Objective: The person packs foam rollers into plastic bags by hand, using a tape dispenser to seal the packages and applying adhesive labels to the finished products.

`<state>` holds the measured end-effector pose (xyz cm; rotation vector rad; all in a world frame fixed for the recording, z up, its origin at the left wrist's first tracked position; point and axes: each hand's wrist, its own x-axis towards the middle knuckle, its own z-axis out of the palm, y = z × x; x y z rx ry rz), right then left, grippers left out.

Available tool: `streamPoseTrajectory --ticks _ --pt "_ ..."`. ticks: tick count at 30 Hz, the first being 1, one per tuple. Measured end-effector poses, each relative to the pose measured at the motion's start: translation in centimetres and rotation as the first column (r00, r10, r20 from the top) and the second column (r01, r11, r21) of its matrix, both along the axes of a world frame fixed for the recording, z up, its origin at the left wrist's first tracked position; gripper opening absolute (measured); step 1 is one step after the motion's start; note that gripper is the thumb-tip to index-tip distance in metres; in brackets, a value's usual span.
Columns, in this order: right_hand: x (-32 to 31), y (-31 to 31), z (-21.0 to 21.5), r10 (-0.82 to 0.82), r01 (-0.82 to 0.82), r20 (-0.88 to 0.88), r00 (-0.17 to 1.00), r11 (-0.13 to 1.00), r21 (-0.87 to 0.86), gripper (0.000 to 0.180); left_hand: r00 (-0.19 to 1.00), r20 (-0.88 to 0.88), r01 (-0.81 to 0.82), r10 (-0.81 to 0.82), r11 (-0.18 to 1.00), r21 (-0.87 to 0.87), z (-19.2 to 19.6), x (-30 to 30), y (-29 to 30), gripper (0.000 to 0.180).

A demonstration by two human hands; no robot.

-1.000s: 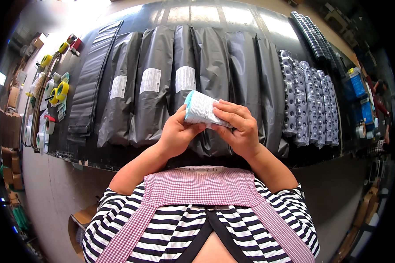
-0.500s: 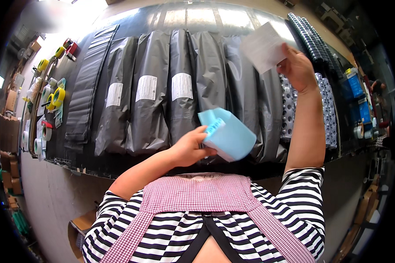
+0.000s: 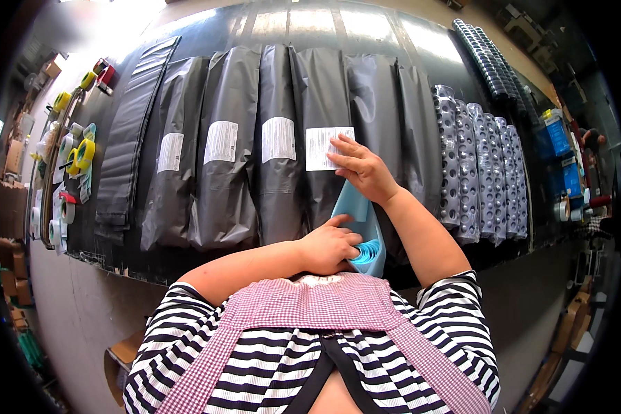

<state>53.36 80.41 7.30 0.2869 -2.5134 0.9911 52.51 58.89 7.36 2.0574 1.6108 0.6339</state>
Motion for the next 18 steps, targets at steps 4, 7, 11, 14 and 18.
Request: streamPoseTrajectory --ticks 4,7,11,14,18 --pt "-0.3 0.1 -0.9 0.028 -0.028 0.049 0.998 1.000 -0.007 0.040 1.000 0.022 -0.022 0.020 0.998 0.061 -0.6 0.1 -0.2 0.016" --pt "-0.6 0.5 -1.4 0.027 -0.027 0.055 0.998 1.000 0.004 0.041 1.000 0.024 -0.007 0.006 0.998 0.062 -0.5 0.0 0.1 0.017" --pt "-0.6 0.7 -0.3 0.029 -0.050 0.189 0.982 0.993 0.108 0.035 1.000 0.027 -0.016 0.014 0.998 0.057 -0.3 0.0 0.1 0.017" --pt "0.0 1.0 3.2 -0.005 -0.096 0.296 0.955 0.941 0.325 0.033 0.999 0.031 -0.031 0.029 0.998 0.063 -0.3 0.0 -0.3 0.018" --pt "-1.6 0.1 4.0 -0.019 -0.019 0.527 0.850 0.998 0.067 0.039 0.999 0.009 0.032 -0.033 0.996 0.086 -0.2 -0.1 -0.1 0.021"
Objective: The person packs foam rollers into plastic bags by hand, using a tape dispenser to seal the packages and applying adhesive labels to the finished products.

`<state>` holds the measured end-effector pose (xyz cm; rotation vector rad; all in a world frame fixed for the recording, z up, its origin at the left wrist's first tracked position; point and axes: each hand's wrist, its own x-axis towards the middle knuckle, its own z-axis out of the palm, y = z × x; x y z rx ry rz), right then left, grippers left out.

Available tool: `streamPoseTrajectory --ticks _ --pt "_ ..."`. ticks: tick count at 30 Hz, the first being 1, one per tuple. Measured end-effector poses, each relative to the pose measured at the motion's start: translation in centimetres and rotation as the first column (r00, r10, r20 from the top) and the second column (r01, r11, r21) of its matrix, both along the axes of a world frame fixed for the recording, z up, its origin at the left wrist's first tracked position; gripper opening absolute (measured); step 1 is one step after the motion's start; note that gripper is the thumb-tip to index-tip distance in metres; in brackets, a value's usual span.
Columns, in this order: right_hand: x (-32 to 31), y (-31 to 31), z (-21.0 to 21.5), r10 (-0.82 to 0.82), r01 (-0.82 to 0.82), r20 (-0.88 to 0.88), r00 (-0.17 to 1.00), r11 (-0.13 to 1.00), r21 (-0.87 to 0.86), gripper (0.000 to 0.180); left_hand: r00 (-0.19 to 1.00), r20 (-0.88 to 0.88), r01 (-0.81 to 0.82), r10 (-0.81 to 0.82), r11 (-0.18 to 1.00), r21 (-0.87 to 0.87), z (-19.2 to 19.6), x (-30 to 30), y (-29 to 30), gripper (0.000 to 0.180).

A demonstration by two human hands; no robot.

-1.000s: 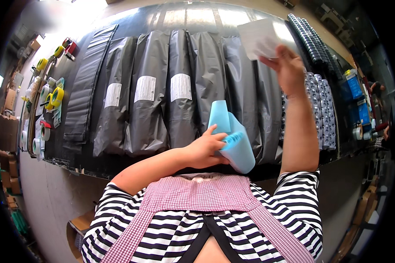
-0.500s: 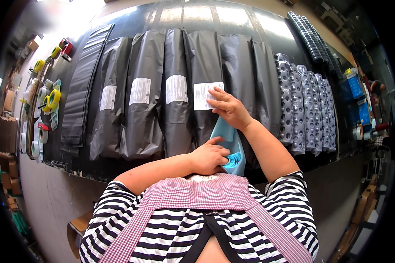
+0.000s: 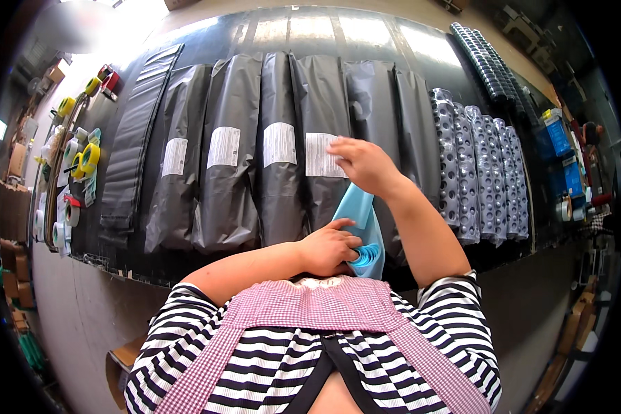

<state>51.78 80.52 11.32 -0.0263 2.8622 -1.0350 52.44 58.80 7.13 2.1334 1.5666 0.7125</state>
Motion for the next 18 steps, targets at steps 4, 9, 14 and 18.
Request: streamPoseTrajectory --ticks 4,9,14,18 --pt "-3.4 -4.3 -5.3 -0.045 0.115 -0.212 0.976 0.937 0.331 0.043 0.997 -0.050 0.067 -0.063 0.995 0.073 -0.9 0.5 0.3 0.021" --pt "-1.7 -5.4 -1.8 -0.037 0.024 0.032 0.999 0.937 0.350 0.051 0.999 -0.009 0.050 -0.050 0.998 -0.042 -0.3 -0.1 -0.3 0.025" --pt "6.4 -2.8 8.6 0.001 0.028 0.055 0.999 0.842 -0.539 0.047 0.934 0.349 -0.064 0.078 0.997 -0.051 1.4 -1.1 -1.3 0.030" --pt "14.3 -4.9 11.7 -0.118 -0.133 -0.560 0.820 0.912 -0.387 0.035 0.165 0.936 -0.292 0.313 0.921 -0.257 3.7 -1.3 -2.8 0.040"
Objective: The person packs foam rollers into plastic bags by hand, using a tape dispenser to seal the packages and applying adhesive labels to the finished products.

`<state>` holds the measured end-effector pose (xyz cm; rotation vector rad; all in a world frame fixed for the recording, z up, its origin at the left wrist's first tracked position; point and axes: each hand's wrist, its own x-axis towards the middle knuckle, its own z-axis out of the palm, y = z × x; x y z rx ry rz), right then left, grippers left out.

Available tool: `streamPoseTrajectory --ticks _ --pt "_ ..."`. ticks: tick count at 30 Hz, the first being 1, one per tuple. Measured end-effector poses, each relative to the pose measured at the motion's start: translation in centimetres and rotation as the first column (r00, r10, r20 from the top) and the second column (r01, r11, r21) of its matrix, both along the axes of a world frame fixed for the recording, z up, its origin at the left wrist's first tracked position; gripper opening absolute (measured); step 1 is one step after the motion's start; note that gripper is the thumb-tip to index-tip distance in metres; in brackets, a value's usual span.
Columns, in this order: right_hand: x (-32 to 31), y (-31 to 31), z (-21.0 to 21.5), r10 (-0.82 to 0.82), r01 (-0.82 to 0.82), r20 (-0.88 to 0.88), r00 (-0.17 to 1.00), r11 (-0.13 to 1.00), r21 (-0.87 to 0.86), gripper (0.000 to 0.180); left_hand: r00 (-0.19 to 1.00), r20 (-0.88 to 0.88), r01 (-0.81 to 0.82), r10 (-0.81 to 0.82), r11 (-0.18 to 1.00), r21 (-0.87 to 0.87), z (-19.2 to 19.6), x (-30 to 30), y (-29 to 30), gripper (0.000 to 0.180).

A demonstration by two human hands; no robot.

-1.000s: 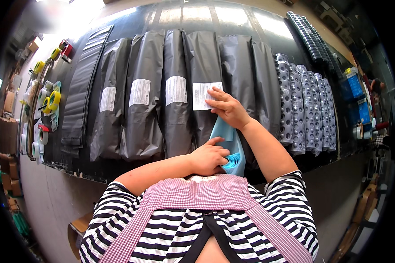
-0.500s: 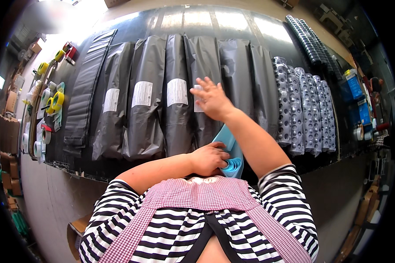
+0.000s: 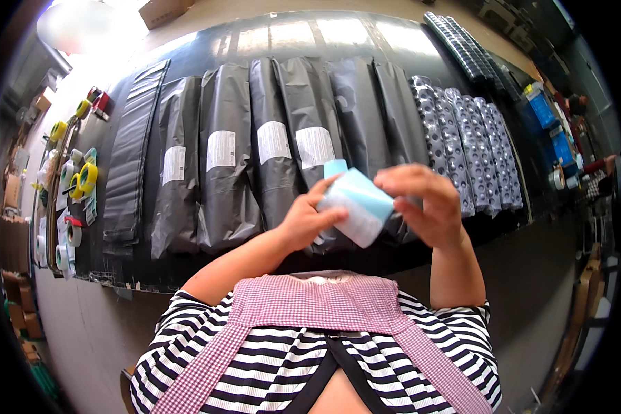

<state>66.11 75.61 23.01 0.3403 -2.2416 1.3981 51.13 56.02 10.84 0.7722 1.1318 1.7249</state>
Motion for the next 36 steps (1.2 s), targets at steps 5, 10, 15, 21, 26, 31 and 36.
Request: streamPoseTrajectory --ticks 5,10,15,21,26,31,36 --pt "1.3 -6.7 -2.8 -0.303 0.292 -0.100 0.948 0.695 0.657 0.043 0.859 0.511 0.040 0.021 0.993 -0.109 3.7 -0.3 -0.3 0.051" --pt "0.4 -6.7 -5.5 -0.492 0.482 0.015 0.871 0.858 0.178 0.052 0.973 0.039 0.229 -0.227 0.971 -0.074 2.9 -1.5 -2.3 0.041" --pt "1.2 -7.7 -5.5 -0.487 0.481 0.003 0.873 0.863 0.157 0.047 0.987 -0.026 0.152 -0.157 0.979 -0.136 2.9 -0.7 -2.6 0.025" --pt "1.9 -8.4 -5.0 -0.444 0.446 0.045 0.895 0.888 -0.110 0.036 0.844 -0.537 0.023 -0.004 0.999 0.029 4.9 0.2 -2.9 0.021" --pt "2.5 -6.4 -5.5 -0.437 0.443 0.074 0.896 0.886 -0.139 0.028 0.794 -0.608 -0.012 -0.012 0.999 -0.035 5.7 1.4 -2.4 0.022" --pt "3.2 1.9 -5.4 -0.071 0.384 0.613 0.787 0.834 -0.396 0.022 0.750 -0.605 0.059 -0.266 0.939 -0.339 4.1 1.8 -1.4 0.023" --pt "3.1 20.9 -0.2 -0.194 0.571 0.652 0.733 0.696 -0.435 0.038 0.750 -0.534 0.259 -0.390 0.916 -0.305 3.7 3.1 1.6 0.024"
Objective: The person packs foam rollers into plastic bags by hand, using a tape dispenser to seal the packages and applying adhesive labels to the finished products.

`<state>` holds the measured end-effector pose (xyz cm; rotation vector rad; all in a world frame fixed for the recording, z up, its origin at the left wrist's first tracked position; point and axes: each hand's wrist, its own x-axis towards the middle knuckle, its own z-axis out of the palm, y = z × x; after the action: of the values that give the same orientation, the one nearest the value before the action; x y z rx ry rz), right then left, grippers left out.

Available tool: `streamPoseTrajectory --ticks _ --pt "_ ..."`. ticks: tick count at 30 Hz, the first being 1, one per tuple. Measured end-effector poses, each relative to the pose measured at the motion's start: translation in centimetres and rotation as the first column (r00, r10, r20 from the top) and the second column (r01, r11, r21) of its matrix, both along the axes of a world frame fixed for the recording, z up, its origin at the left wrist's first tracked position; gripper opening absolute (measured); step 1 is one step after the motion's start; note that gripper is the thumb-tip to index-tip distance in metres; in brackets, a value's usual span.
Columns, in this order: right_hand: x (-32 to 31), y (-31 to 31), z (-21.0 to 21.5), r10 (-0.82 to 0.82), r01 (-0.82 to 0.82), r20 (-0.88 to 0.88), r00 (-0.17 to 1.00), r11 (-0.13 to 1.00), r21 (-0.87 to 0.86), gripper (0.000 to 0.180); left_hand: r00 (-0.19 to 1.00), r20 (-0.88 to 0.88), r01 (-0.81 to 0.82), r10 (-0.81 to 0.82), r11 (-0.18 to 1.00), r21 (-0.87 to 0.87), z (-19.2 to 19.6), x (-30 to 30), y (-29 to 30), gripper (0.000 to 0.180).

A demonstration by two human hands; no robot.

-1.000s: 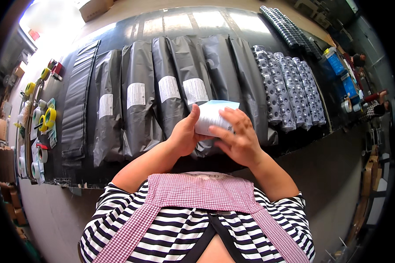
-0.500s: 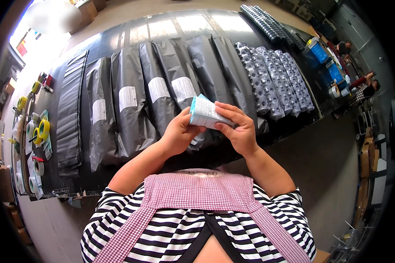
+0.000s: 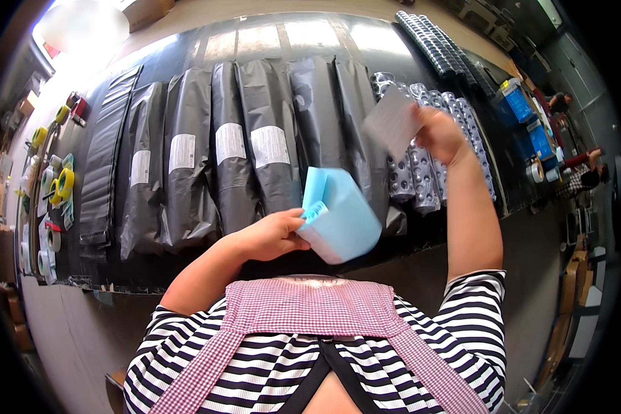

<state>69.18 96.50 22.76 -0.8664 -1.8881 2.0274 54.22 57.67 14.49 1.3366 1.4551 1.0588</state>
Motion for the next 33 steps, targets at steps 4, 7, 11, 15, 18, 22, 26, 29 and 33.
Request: streamPoseTrajectory --ticks 4,7,11,15,18,22,26,29,33 --pt "-5.4 -0.6 3.6 -0.229 0.295 -0.482 0.846 0.953 0.064 0.035 0.955 -0.241 0.171 -0.171 0.985 -0.020 -0.4 2.3 4.6 0.020" --pt "-9.5 -2.9 -4.6 0.094 0.122 -0.431 0.897 0.887 0.446 0.022 0.895 -0.421 0.177 -0.147 0.984 0.031 -3.4 4.1 8.9 0.020" --pt "-11.0 -5.1 -12.6 0.464 -0.090 -0.187 0.866 0.511 0.855 0.029 0.907 -0.420 0.093 -0.005 0.978 0.189 -8.5 7.8 8.3 0.023" --pt "-11.5 -5.1 -15.2 0.530 -0.180 -0.097 0.842 0.446 0.876 0.029 0.925 -0.377 0.038 0.040 0.979 0.199 -8.4 7.6 8.3 0.019" --pt "-11.8 -5.0 -15.8 0.535 -0.220 -0.048 0.843 0.425 0.878 0.028 0.939 -0.342 0.036 0.021 0.987 0.159 -8.0 7.7 8.4 0.017" --pt "-11.3 -4.0 -16.9 0.568 -0.348 0.051 0.822 0.429 0.834 0.030 0.938 -0.348 0.041 0.011 0.989 0.141 -7.5 7.7 9.0 0.017" --pt "-8.6 -6.4 -11.2 0.502 -0.582 0.468 0.727 0.088 0.809 0.042 0.940 -0.338 0.009 0.045 0.988 0.157 -8.0 7.8 8.3 0.019" --pt "-10.1 -7.9 -7.0 0.484 -0.803 0.661 0.574 0.171 0.572 0.042 0.934 -0.346 -0.017 0.086 0.980 0.199 -8.7 7.5 8.0 0.020" --pt "-16.1 -7.0 -14.7 0.272 -0.605 0.547 0.792 0.219 0.766 0.043 0.933 -0.357 0.032 0.057 0.971 0.238 -8.7 7.7 8.9 0.022"
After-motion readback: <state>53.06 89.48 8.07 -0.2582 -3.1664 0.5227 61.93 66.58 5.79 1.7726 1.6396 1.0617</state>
